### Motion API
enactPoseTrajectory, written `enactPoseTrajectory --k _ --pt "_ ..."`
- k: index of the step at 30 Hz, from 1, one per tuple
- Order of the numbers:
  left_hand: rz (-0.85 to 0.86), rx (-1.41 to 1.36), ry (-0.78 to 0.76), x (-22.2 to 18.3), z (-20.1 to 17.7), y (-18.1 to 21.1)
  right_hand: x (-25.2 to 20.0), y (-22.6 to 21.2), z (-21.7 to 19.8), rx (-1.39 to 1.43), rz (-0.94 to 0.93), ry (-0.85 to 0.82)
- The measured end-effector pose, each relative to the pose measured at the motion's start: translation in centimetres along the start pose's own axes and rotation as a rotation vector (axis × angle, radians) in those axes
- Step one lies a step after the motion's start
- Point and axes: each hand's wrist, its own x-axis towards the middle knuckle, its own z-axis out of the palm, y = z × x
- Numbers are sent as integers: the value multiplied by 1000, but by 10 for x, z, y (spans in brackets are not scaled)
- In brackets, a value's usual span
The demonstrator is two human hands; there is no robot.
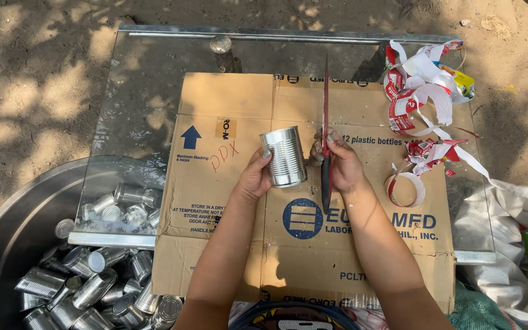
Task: Peeling paper labels off metal cans using hands and a knife
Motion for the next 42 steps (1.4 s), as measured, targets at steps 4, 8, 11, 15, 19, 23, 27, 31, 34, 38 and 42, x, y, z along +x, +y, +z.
enactPoseTrajectory --k 4,8,11,15,19,23,27,31,34,38,42 --pt "13 -24 7 -7 29 14 2 -2 9 -67 8 7" --pt "27 -36 -177 -25 82 32 -6 2 15 -13 25 -74" --pt "-16 4 -69 -29 96 38 -8 -5 24 50 31 -119" --pt "-131 -162 -32 -14 63 27 -6 3 3 94 43 -120" --pt "-108 -139 -71 -17 60 29 -8 3 5 148 60 -167" --pt "-101 -150 -56 -24 69 35 -10 3 12 254 70 -175" --pt "-155 -178 -35 -18 53 31 -14 6 14 270 52 -161" --pt "-133 -162 -34 -19 50 27 -15 9 10 241 53 -149" --pt "-146 -179 -36 -18 46 27 -13 11 8 222 43 -130" --pt "-160 -205 -45 -9 33 20 -9 15 -1 216 23 -127" --pt "-144 -179 -64 -7 27 17 -7 17 -2 217 13 -116"
